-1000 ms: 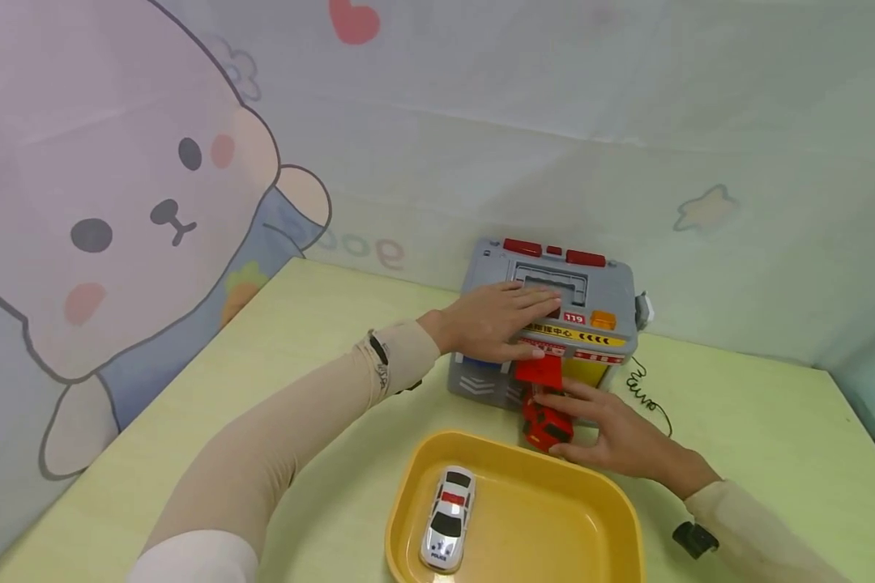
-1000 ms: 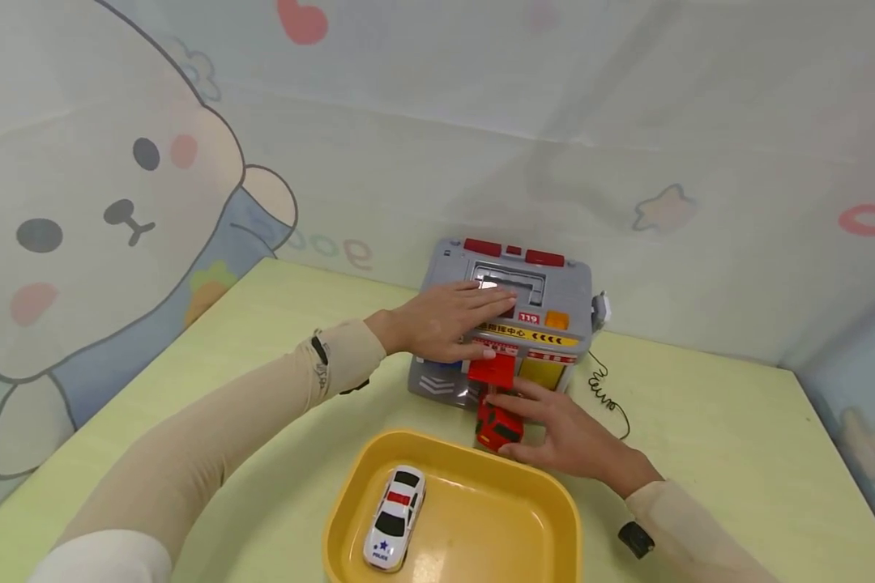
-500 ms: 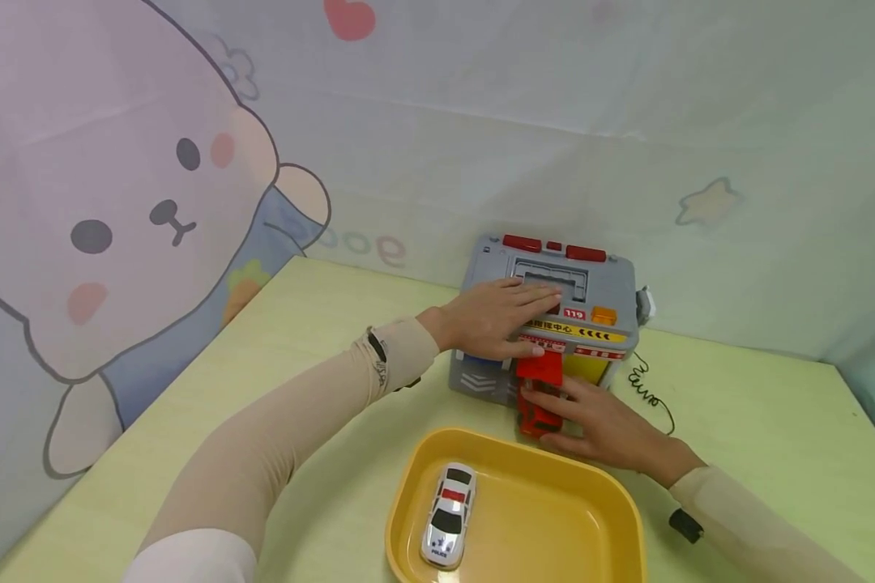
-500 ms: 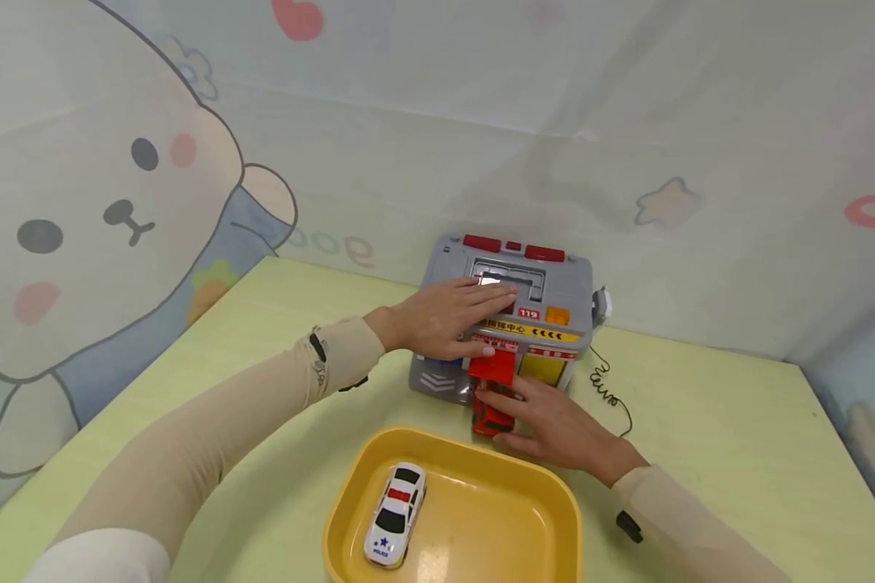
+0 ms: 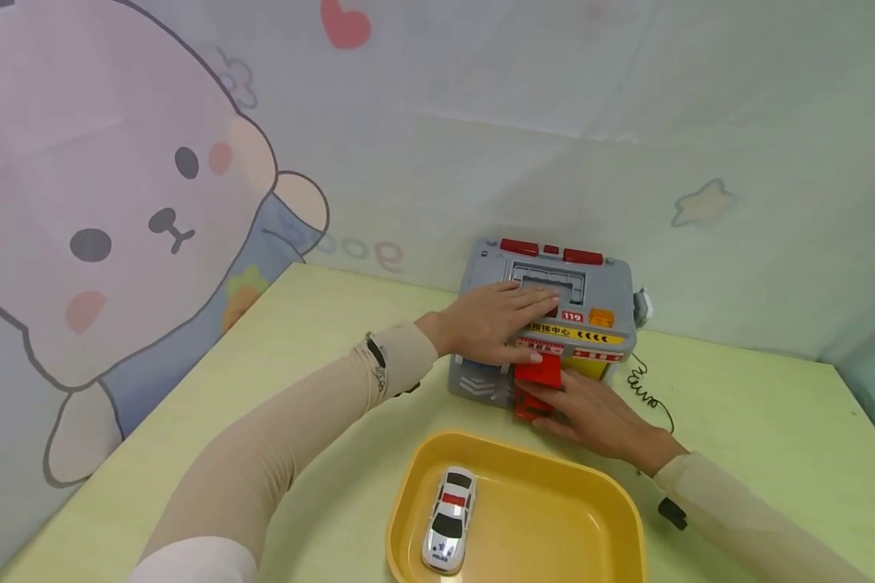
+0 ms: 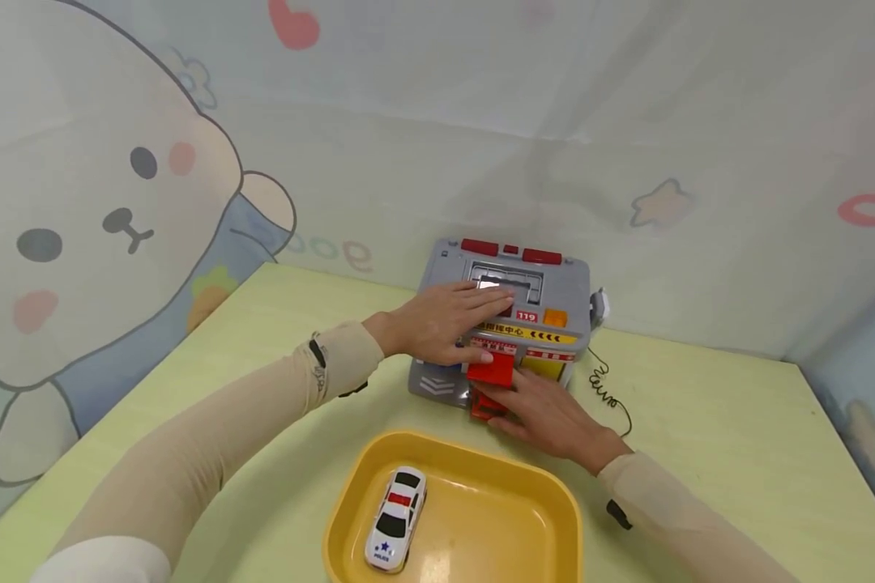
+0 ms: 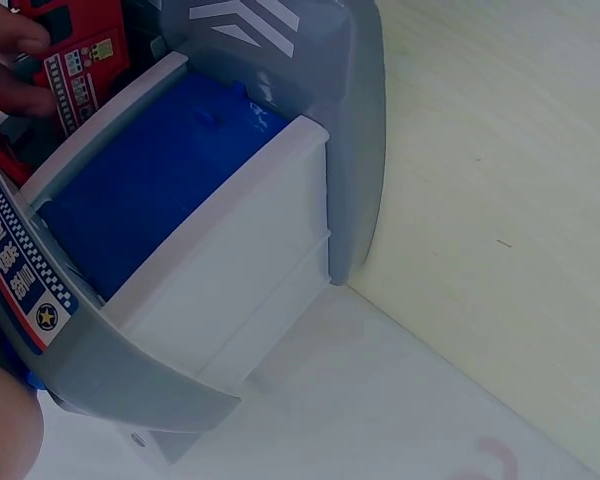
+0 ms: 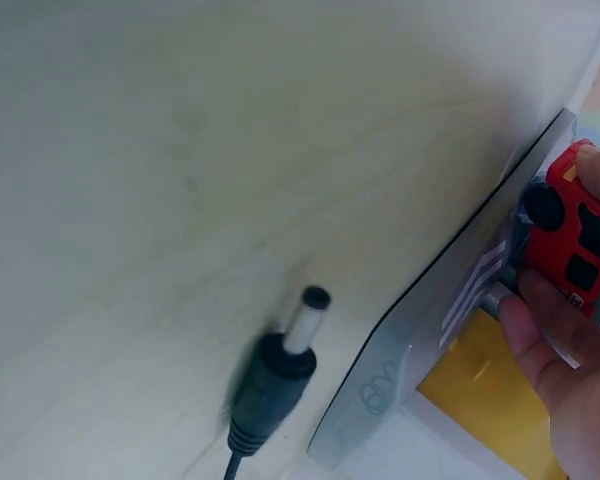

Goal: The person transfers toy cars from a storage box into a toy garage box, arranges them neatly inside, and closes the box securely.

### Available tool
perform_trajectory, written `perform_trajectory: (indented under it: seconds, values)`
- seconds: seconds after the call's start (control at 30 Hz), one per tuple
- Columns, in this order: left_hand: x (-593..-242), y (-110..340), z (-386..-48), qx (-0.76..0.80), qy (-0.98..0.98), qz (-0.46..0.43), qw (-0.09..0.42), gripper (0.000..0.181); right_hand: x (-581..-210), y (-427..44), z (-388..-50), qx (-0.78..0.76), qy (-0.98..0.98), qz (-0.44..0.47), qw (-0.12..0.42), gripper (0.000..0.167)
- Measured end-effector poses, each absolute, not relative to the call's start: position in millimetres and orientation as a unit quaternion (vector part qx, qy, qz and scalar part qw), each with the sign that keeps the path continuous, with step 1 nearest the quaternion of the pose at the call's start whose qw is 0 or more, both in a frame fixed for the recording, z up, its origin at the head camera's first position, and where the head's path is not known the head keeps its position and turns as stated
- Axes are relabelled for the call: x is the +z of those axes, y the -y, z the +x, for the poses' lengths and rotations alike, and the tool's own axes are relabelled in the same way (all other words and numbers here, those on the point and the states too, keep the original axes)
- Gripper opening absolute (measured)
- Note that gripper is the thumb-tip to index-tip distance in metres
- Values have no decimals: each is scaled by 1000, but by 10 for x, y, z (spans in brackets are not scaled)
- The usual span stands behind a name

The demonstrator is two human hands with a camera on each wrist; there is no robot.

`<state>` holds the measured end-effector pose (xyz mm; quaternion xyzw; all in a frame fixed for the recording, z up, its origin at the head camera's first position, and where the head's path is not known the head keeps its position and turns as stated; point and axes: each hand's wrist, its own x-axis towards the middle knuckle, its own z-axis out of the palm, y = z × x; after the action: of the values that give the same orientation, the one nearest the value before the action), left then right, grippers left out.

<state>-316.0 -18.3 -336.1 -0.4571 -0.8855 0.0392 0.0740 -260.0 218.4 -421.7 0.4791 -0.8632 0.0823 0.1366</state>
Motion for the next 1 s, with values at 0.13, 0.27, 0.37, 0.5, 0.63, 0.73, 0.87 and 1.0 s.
perform_trajectory:
  seconds: [0.13,0.27,0.37,0.5,0.63,0.73,0.87,1.0]
  values:
    - [-3379,181,-3152,41,883,-460,78,89,-4257,-2178,-2610,80,866,472,143,60]
    - [-3370,183,-3149,46,884,-458,82,96,-4268,-2185,-2631,89,862,476,150,59]
    - [-3363,181,-3153,47,885,-457,81,98,-4269,-2192,-2646,99,859,479,151,61]
    - [-3353,177,-3159,47,884,-459,82,99,-4272,-2185,-2668,105,857,478,161,64]
    - [-3355,183,-3163,45,883,-460,89,99,-4270,-2146,-2697,100,857,474,174,68]
    - [-3364,181,-3169,48,881,-461,95,99,-4255,-2131,-2710,96,862,463,180,69]
    - [-3372,176,-3166,55,881,-460,99,99,-4252,-2137,-2704,86,874,442,186,67]
    - [-3371,175,-3161,56,880,-460,98,99,-4259,-2163,-2698,70,880,430,191,62]
